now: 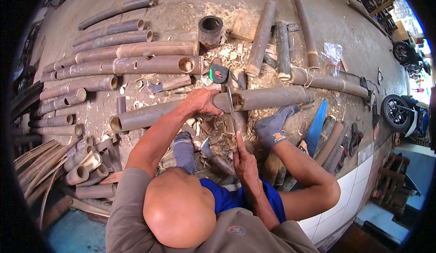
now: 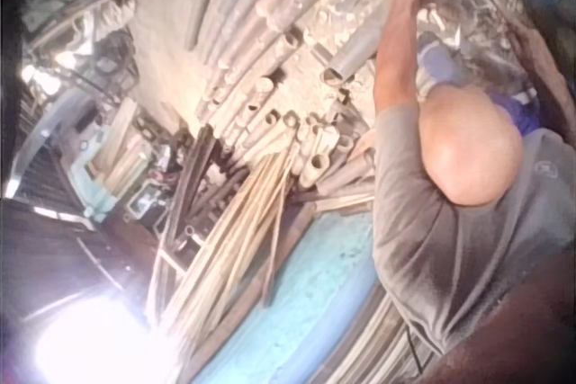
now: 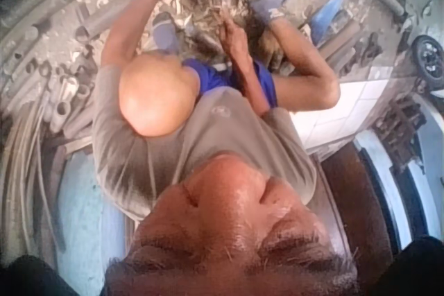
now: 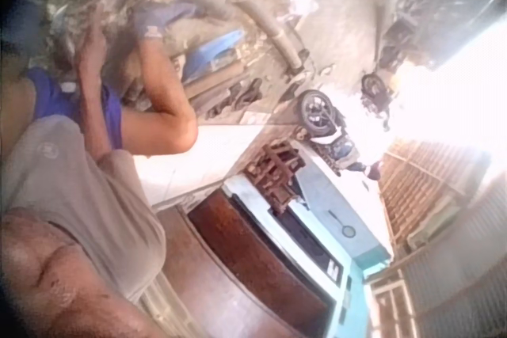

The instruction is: The person sits on the floor and uses a wooden mallet and a metal chisel to shape the end of a bamboo tube. They repeatedly strike the chisel to hollow and smooth the interior, then inspect the opening.

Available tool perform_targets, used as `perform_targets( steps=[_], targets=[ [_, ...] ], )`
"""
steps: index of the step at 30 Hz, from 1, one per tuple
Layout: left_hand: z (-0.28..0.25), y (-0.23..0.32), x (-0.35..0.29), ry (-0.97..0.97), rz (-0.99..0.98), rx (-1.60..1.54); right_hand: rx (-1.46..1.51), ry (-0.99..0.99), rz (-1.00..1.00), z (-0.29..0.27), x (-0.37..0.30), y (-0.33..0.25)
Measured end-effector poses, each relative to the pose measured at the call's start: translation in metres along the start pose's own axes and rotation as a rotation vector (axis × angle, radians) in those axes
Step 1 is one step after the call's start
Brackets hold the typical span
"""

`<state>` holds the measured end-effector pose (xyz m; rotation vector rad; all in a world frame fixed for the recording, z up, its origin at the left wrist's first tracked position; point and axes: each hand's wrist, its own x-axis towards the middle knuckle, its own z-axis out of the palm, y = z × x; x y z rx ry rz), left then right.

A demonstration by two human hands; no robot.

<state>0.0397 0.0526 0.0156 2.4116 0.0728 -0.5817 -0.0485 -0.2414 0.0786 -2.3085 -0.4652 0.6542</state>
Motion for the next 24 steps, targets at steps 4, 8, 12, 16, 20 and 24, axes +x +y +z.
perform_targets(
  steps=[4, 8, 12, 16, 20, 24],
  targets=[
    [-0.001, -0.002, 0.0, -0.009, 0.02, 0.094, 0.039, 0.018, -0.013, 0.011, -0.001, 0.014],
    [0.005, -0.004, 0.009, -0.034, -0.053, 0.053, 0.131, 0.117, -0.151, 0.032, 0.001, 0.037],
    [0.007, -0.006, 0.01, -0.003, -0.088, 0.024, 0.068, 0.062, -0.082, 0.018, -0.002, 0.025],
    [0.008, -0.002, 0.009, 0.02, -0.095, -0.005, 0.042, 0.065, -0.069, 0.017, -0.004, 0.023],
    [0.005, 0.001, 0.009, 0.022, -0.129, -0.013, -0.038, 0.085, -0.092, 0.021, -0.007, 0.026],
    [0.009, -0.003, 0.009, 0.063, -0.126, -0.034, -0.062, 0.058, -0.081, 0.016, -0.007, 0.017]
  ],
)
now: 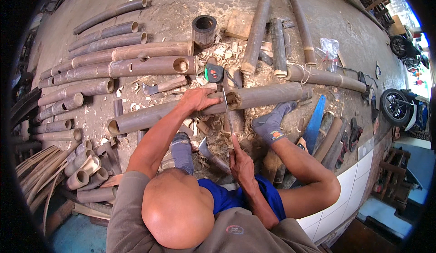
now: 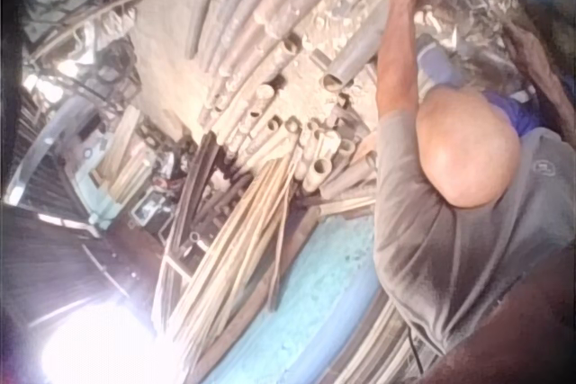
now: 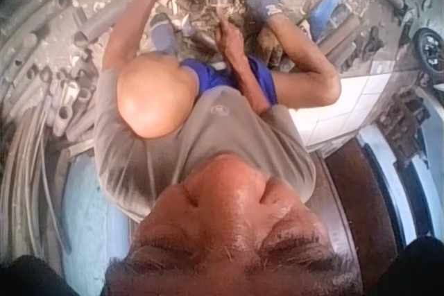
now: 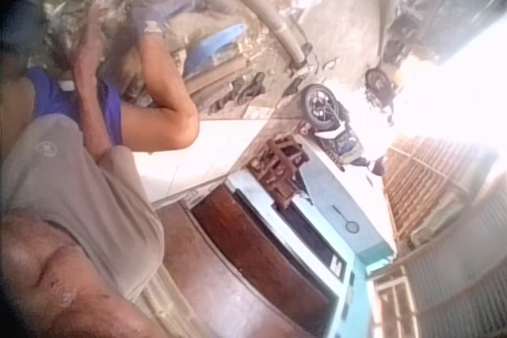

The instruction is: The person sits on the floor and uses a wooden mallet and a metal chisel to shape the end of a bamboo tube. They repeatedly strike the chisel to hollow and smooth the interior, then inspect the opening.

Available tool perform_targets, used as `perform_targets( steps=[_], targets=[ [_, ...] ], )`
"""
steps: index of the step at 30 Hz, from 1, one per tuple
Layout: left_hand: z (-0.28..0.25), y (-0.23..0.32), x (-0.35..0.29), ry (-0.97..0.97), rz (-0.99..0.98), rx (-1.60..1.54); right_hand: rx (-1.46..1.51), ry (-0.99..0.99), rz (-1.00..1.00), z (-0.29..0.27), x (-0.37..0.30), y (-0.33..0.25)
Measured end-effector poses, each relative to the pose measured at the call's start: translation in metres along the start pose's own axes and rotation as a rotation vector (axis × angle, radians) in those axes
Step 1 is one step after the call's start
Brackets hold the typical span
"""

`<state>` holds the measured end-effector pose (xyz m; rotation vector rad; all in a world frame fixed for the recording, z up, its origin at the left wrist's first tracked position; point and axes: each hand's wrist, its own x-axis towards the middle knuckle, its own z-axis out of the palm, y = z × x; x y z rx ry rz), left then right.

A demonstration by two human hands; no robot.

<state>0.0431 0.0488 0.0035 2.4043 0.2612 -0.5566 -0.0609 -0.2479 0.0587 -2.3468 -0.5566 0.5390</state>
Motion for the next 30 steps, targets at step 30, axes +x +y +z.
perform_targets(
  steps=[30],
  targets=[
    [0.0, 0.004, -0.014, 0.014, 0.207, 0.242, -0.039, -0.046, 0.053, -0.003, 0.016, -0.009]
  ],
)
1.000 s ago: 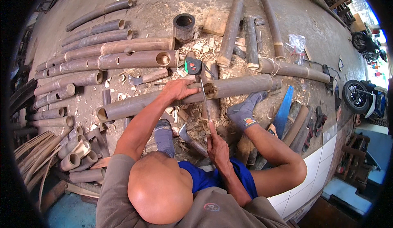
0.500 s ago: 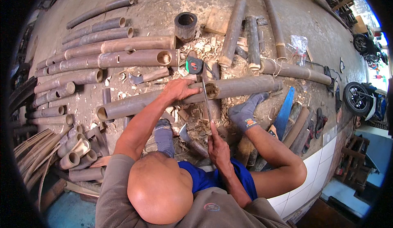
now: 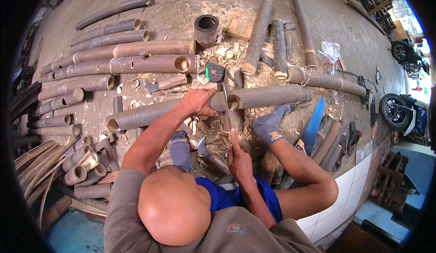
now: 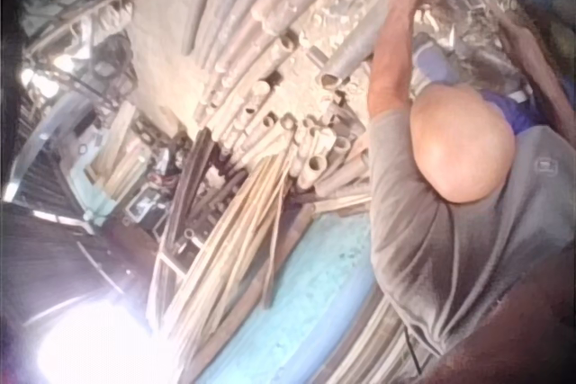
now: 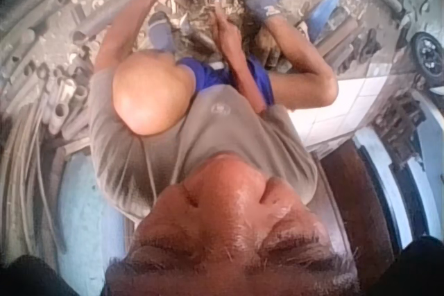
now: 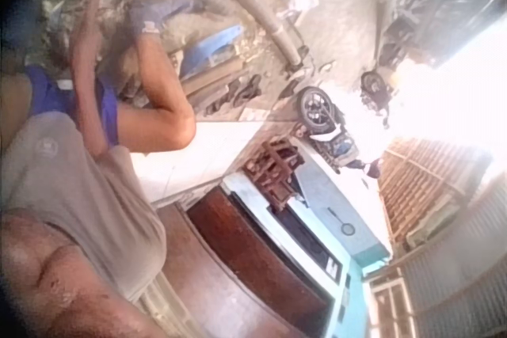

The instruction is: The person sits on the floor and uses a wooden mallet and a metal chisel to shape the end of a bamboo tube. They repeatedly strike the chisel to hollow and smooth the interior, then inspect the opening.

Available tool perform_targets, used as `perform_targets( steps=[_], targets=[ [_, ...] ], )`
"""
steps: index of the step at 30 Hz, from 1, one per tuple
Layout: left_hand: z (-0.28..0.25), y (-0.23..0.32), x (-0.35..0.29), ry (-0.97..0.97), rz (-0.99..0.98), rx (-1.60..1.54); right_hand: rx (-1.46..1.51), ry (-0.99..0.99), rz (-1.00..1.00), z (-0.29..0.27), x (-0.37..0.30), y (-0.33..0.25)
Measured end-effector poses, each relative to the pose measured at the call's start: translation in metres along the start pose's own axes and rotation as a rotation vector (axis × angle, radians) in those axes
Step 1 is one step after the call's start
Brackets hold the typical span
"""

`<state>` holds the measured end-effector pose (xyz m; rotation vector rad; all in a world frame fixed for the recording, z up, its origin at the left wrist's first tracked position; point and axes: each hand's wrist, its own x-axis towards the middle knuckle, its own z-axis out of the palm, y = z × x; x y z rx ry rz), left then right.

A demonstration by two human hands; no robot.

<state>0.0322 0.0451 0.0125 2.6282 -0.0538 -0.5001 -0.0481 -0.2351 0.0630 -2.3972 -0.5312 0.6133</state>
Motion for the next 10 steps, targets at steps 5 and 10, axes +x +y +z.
perform_targets(
  steps=[5, 10],
  targets=[
    [0.008, 0.002, 0.002, 0.003, -0.029, 0.032, -0.06, -0.038, 0.044, 0.001, -0.007, 0.002],
    [0.008, 0.004, -0.004, -0.009, -0.031, 0.068, -0.021, -0.108, 0.094, -0.006, 0.013, -0.005]
  ],
)
